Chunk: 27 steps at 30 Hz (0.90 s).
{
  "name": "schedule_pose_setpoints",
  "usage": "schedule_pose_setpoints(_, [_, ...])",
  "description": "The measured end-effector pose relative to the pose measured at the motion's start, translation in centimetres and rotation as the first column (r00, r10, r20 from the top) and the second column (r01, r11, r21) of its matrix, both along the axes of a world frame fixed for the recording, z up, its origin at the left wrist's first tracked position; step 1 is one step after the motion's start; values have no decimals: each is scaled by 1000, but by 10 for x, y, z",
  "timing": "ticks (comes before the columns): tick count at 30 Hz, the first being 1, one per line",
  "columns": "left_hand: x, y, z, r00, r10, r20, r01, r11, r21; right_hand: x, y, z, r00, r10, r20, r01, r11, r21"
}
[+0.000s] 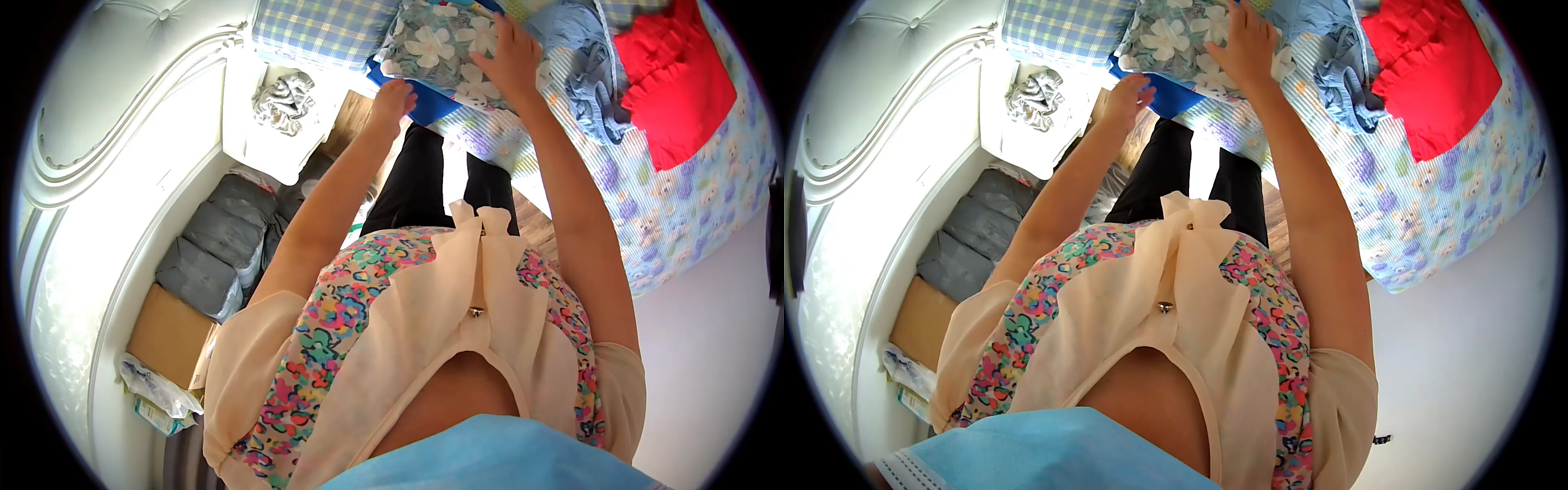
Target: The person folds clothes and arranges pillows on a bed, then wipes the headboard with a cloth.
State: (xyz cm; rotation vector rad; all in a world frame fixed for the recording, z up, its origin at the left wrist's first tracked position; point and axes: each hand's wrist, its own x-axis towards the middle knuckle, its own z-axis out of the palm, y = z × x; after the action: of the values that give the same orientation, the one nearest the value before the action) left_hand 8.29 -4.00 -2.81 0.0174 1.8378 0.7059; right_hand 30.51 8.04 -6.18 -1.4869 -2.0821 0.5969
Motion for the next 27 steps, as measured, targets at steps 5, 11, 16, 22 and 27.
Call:
schedule_pose_setpoints(5, [24, -1, -13, 975, 73, 208, -78, 997, 15, 9, 30, -34, 932, 150, 331, 8, 903, -429])
schedule_pose_setpoints(11, [31, 8, -40, 892, 271, 362, -278, 960, -32, 12, 39, -26, 894, 293, -338, -426, 326, -844])
schedule_pose_setpoints(16, [22, 3, -32, 840, 294, 456, -313, 949, -34, -2, -3, -10, 913, 371, -166, -390, 684, -616])
schedule_pose_setpoints(22, [36, 52, 59, 974, -173, -146, 211, 926, 313, 2, -56, 47, 458, -735, -500, -560, 198, -804])
schedule_pose_setpoints(27, [25, 69, 40, 554, -668, -497, 822, 533, 200, -6, -117, -5, 234, -905, -355, -508, 198, -839])
